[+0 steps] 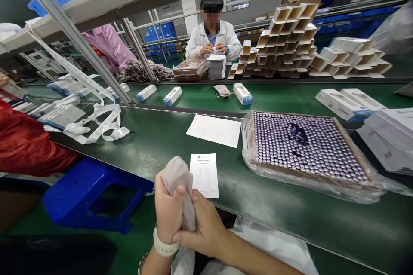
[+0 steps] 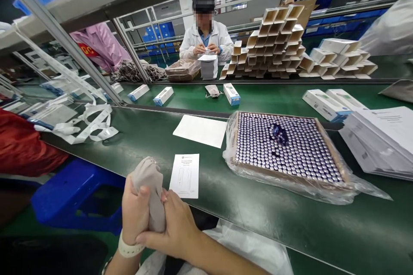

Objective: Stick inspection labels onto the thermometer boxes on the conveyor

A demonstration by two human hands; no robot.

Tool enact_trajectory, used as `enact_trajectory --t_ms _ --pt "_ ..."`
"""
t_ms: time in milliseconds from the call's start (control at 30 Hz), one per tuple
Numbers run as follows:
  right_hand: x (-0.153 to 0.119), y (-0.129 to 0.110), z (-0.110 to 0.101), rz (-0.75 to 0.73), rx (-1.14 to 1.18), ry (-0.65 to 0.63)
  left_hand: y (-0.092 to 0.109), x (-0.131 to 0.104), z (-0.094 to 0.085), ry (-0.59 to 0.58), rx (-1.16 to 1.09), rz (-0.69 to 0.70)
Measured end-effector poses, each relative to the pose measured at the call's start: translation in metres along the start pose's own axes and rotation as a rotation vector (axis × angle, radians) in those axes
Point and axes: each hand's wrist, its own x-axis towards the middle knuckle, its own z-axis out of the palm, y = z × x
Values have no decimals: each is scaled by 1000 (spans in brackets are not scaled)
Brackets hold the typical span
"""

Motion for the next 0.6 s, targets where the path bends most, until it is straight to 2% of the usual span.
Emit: enact_trajectory --t_ms 133,267,333,467,600 --pt "14 0 -12 89 62 -158 1 2 4 -23 -226 -104" --pt "20 0 -24 138 -15 -292 1 2 10 -88 -201 -258" --pt "19 3 -33 160 -142 -302 -5 6 6 -40 -113 -314" --pt "9 27 -49 130 -598 -145 -27 17 -11 94 47 -352" --pt "-14 56 -48 32 -824 -266 -46 7 -20 67 62 -442"
